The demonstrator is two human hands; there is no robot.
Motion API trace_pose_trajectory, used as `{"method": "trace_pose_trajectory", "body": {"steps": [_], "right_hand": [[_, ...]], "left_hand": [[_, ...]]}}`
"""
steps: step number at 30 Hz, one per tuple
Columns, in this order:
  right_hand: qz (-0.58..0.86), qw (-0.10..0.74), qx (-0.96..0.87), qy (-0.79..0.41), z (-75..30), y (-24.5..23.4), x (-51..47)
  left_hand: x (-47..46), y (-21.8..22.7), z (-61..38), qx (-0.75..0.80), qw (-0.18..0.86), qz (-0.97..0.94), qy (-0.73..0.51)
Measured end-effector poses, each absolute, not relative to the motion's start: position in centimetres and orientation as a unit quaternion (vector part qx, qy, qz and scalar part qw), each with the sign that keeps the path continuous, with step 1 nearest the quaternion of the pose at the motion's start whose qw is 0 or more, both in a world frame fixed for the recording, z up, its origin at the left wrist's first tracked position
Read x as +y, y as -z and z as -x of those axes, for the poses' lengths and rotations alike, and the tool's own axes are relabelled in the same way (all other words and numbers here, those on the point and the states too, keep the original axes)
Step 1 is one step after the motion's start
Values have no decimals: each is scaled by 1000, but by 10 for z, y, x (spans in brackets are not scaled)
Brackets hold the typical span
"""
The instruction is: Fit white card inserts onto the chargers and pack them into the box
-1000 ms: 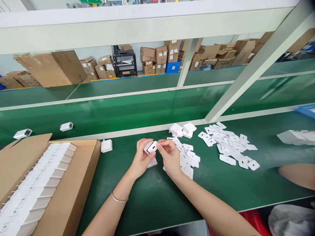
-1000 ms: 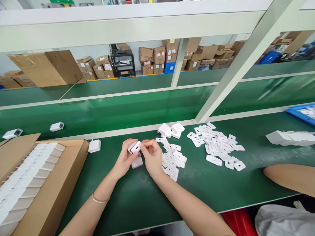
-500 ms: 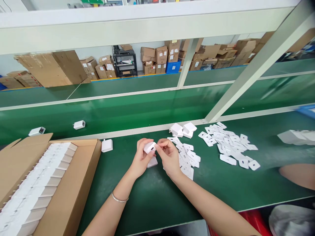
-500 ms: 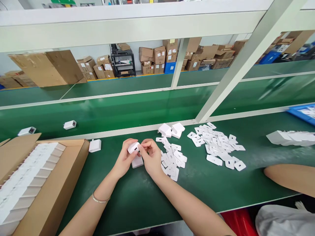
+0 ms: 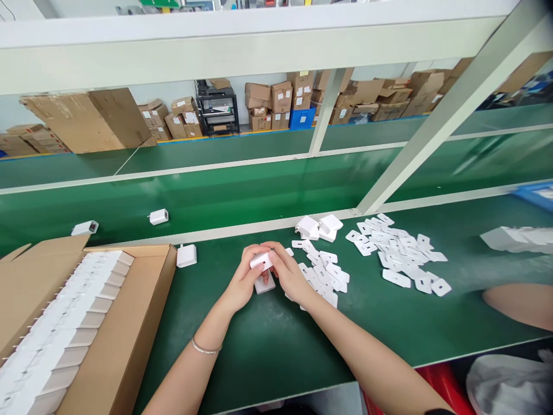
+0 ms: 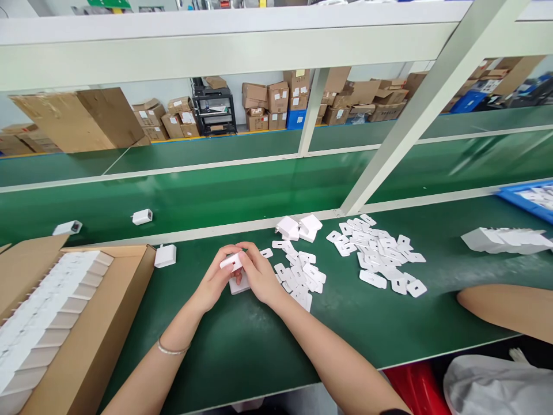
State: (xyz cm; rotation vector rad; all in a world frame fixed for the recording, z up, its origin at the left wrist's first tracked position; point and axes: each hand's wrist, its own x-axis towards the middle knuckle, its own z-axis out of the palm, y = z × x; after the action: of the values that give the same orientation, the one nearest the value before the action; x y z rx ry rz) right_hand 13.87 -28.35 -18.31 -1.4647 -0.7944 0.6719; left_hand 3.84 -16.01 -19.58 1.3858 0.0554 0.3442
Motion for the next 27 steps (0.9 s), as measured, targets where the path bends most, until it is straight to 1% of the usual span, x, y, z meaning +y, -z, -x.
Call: {"method": "trace_pose_trajectory", "body": {"steps": [4, 6, 7, 10, 12, 21, 27], "right_hand": [[620, 630, -387, -263, -139, 184, -285], [627, 628, -396, -236, -137, 185, -285], [635, 625, -397, -221, -136, 186, -285], [654, 627, -383, -178, -133, 188, -285], [658, 633, -372, -169, -133, 190, -285], [640, 628, -385, -217, -139, 191, -287], [672, 581, -414, -201, -136, 182, -288]], "left_hand": [[-159, 193, -38, 29, 773, -616, -146], [-158, 193, -37, 39, 756, -636, -149], [-157, 194, -36, 45, 727, -666, -160], [-156, 195, -34, 55, 592, -772, -225], [-156, 195, -33, 55, 540, -802, -251], [-155, 195, -33, 37, 526, -807, -268], [-156, 193, -33, 45, 541, -797, -266]]}}
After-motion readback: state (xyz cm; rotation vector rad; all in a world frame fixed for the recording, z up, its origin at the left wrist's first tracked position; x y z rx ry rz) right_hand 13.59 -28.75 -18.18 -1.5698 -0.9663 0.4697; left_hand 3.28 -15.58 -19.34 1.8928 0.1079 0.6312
